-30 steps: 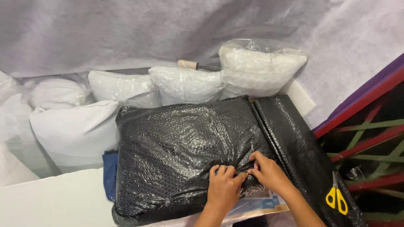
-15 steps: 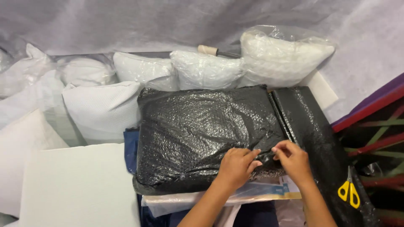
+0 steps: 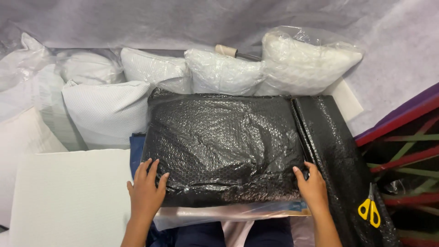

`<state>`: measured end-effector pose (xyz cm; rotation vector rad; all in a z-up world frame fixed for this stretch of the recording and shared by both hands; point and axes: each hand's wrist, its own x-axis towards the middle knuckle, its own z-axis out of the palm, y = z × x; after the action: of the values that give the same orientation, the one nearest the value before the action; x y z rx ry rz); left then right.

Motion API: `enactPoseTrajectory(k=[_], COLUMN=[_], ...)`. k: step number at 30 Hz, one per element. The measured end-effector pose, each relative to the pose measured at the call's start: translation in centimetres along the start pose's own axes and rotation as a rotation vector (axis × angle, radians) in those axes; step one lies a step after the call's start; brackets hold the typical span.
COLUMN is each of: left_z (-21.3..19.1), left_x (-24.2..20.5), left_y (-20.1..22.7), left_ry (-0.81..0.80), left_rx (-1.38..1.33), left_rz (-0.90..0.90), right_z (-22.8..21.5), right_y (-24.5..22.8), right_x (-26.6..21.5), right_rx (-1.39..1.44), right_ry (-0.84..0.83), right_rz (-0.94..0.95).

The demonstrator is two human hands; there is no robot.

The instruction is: Packaging a pillow into a black bubble mailer and sealing it with tape.

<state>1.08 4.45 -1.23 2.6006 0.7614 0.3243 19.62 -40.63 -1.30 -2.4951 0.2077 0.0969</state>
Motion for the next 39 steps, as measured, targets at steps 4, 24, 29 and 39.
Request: enactPoseTrajectory(k=[4,24,29,39], left_z=[-0.1,5.5,0.9,-7.7], left_x=[2.0,-6.3,-5.8,-2.2], left_y=[-2.6,1.1,5.1,6.6], left_ry=[-0.025,0.281,0.169,0.128], left_rx=[-0.023,-1.192,-1.223,-1.35], left_rz=[-0.001,-1.112,-1.08,-0.797], right_z=[1.1,3.8,3.4,1.1], right_y=[2.1,-13.6,-17.5,-17.9], right_x=[-3.9,6.6,7.2,2.6], right_rx=[-0.048,-0.171,-0.367,-0.263], right_ry=[-0.009,-0.114,-0.332,-0.313], right_rz=[-0.011,-0.389,-0.215,-0.229])
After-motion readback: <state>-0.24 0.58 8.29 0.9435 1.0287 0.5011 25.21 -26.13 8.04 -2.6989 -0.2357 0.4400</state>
